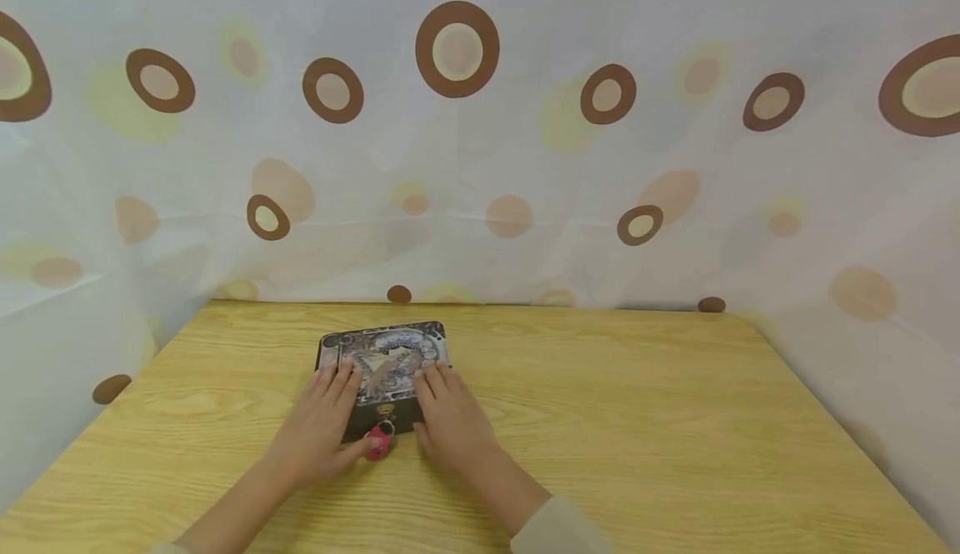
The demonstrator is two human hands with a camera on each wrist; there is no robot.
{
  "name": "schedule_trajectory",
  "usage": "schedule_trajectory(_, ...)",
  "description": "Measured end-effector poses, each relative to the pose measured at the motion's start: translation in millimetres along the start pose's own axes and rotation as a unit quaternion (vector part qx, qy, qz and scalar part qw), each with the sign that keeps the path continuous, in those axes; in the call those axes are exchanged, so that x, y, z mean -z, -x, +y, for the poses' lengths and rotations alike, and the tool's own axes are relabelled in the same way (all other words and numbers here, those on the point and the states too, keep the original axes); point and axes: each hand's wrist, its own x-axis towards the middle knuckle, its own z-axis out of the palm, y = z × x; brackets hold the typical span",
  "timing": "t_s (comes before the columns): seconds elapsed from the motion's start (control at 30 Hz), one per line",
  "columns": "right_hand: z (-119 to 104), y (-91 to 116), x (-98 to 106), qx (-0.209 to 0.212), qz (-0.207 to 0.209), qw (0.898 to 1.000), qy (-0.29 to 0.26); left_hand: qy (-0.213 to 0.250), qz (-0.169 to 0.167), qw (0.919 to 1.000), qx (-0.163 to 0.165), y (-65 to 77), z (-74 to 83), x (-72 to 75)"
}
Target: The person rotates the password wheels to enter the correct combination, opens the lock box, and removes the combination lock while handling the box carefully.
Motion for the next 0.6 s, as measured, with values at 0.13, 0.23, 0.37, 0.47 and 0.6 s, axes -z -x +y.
schedule_trajectory(0.13,3.0,2.6,3.1,-0.005,-0.011,1.000,-0.005,0.006,-0.012,0.9999,-0.003,-3.5,2.9,0.4)
schedule_trajectory(0.23,5.6,4.8,5.3,-0.008,-0.013,1.000,-0.006,0.004,-0.021,0.9998,-0.006,-7.0,5.9,0.0)
schedule_trajectory(0.37,8.5,8.1,8.1,-0.012,-0.013,1.000,-0.003,0.013,-0.027,0.9995,-0.003,-11.0,10.5,-1.4)
schedule_trajectory(0.47,11.7,11.3,7.5,-0.010,-0.001,1.000,0.000,0.014,-0.030,0.9994,-0.004,-14.2,13.2,-3.8)
schedule_trajectory(0.6,16.5,15.9,5.7,-0.004,0.024,1.000,0.004,0.001,-0.030,0.9994,-0.014,-17.6,16.5,-6.9)
